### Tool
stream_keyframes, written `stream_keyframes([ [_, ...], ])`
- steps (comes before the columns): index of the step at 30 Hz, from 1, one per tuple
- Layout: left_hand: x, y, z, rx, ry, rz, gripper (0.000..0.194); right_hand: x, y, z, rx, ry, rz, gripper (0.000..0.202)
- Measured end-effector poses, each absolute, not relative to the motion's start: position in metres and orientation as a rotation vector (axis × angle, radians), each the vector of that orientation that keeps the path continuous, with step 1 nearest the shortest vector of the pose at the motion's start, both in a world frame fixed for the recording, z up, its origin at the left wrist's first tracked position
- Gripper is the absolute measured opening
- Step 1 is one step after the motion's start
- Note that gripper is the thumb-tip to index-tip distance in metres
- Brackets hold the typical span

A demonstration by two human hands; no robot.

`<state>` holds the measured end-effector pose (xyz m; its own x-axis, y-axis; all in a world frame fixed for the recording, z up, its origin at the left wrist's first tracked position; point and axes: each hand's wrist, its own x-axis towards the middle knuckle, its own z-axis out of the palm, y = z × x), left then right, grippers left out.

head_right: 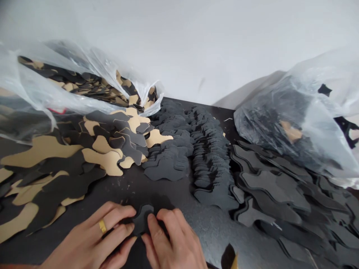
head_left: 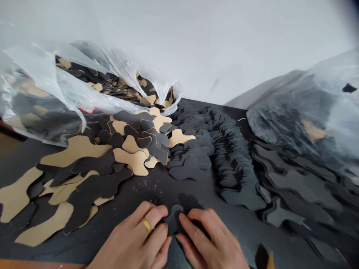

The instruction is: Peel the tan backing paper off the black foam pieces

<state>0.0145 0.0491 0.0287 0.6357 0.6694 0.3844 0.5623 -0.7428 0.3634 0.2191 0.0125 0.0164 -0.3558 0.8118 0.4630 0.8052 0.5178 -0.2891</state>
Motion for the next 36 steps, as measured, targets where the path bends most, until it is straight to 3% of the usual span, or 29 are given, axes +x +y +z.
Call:
stream_keyframes([
  [6, 0.020, 0.050, 0.031, 2.599, 0.968, 0.741, 0.033, 0.217, 0.015, 0.023, -1.317, -2.153, 0.062, 0.025],
  [14, 0.019, 0.050, 0.035, 2.577, 0.973, 0.700, 0.034, 0.234, 0.014, 0.026, -1.374, -1.945, 0.471, 0.014],
  [36, 0.019, 0.058, 0.034, 2.654, 0.794, 0.885, 0.027, 0.224, 0.013, 0.027, -1.446, -1.813, 0.648, 0.014],
])
